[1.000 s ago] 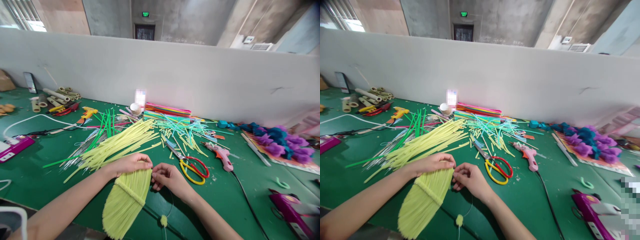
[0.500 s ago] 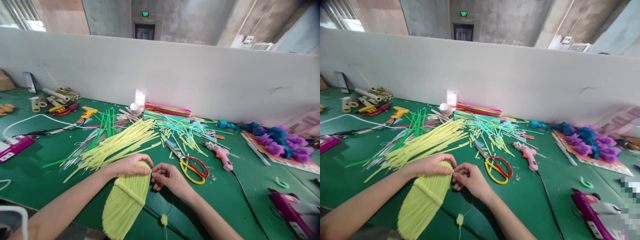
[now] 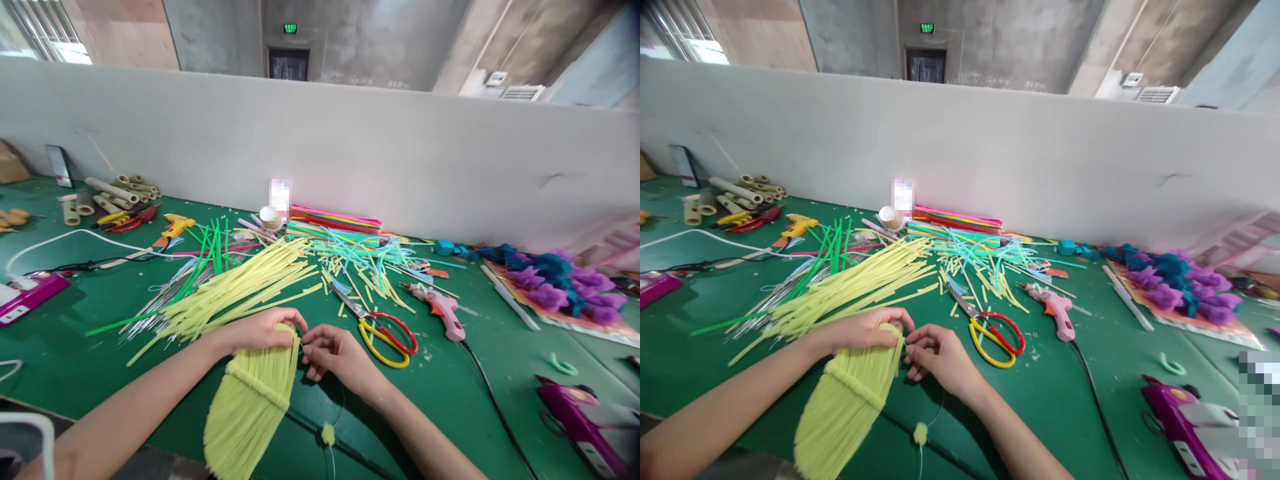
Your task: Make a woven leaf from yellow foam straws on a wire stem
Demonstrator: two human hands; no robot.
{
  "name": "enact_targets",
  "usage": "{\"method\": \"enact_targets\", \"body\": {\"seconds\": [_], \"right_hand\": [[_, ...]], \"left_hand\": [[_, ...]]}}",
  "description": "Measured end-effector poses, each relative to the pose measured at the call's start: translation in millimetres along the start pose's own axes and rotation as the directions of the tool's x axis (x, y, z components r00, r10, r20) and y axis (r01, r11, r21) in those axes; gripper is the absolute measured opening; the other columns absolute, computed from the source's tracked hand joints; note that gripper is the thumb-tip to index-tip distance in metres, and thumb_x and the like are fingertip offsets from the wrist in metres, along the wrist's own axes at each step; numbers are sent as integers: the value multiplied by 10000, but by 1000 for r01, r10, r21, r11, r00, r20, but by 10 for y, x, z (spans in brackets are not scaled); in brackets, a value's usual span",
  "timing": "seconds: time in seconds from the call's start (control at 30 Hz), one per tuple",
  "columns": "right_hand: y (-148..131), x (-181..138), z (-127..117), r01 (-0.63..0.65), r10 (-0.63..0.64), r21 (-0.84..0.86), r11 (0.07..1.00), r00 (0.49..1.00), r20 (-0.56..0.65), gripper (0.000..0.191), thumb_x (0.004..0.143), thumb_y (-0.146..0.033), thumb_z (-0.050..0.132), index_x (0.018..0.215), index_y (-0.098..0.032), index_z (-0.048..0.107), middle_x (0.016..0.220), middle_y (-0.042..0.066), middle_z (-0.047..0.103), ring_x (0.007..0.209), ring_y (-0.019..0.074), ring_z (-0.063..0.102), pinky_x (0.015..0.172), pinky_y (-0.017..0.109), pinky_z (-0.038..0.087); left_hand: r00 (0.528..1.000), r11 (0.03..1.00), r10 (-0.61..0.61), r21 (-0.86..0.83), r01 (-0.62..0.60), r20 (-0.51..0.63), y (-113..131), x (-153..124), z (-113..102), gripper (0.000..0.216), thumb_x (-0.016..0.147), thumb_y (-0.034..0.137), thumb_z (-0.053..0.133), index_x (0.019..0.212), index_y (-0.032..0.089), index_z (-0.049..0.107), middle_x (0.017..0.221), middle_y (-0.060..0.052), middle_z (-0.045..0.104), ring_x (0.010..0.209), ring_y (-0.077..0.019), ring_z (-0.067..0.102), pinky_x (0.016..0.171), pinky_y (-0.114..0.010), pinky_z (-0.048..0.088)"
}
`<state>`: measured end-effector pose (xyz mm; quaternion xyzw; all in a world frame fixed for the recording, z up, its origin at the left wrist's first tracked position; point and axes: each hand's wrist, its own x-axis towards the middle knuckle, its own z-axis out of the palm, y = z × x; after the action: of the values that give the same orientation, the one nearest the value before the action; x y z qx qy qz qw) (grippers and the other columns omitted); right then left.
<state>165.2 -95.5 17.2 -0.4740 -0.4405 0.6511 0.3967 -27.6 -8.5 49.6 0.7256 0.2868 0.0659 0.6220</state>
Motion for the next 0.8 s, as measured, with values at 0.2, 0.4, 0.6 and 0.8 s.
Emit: {"method": "enact_targets", "body": {"seconds": [0.2,0.4,0.6,0.8], "right_hand": [[20,9,-4,22,-22,1,1000,1000,-4,407,730,-435,777,943,-146,585,692,-7,698,522,110,667,521,218,550],[17,8,-7,42,-42,-3,999,999,-8,402,752,-434,762,962,-164,550,691,-21,688,525,111,667,515,217,548],[5,-5,11,40,-40,0,999,999,-10,407,747,-443,762,956,-167,549,692,-23,680,524,109,660,513,215,537],[-16,0,-48,118,-119,-17,993,986,-119,372,778,-443,737,965,-168,570,707,-21,668,503,88,608,492,205,496]], "left_hand": [[999,998,-42,-43,41,-33,-12,2,-5,281,806,296,605,1065,186,615,773,25,550,700,-148,498,611,-229,353],[998,996,-45,-79,42,-47,-55,15,-5,270,801,258,597,1064,197,617,743,41,534,658,-131,474,580,-216,334],[999,995,-32,-100,29,-33,-40,10,6,257,805,225,592,1059,204,633,811,22,596,719,-139,525,619,-219,369],[978,921,-174,-370,119,-119,-2,-38,-100,409,805,505,670,1082,206,643,947,-27,684,857,-196,636,712,-261,465]]}}
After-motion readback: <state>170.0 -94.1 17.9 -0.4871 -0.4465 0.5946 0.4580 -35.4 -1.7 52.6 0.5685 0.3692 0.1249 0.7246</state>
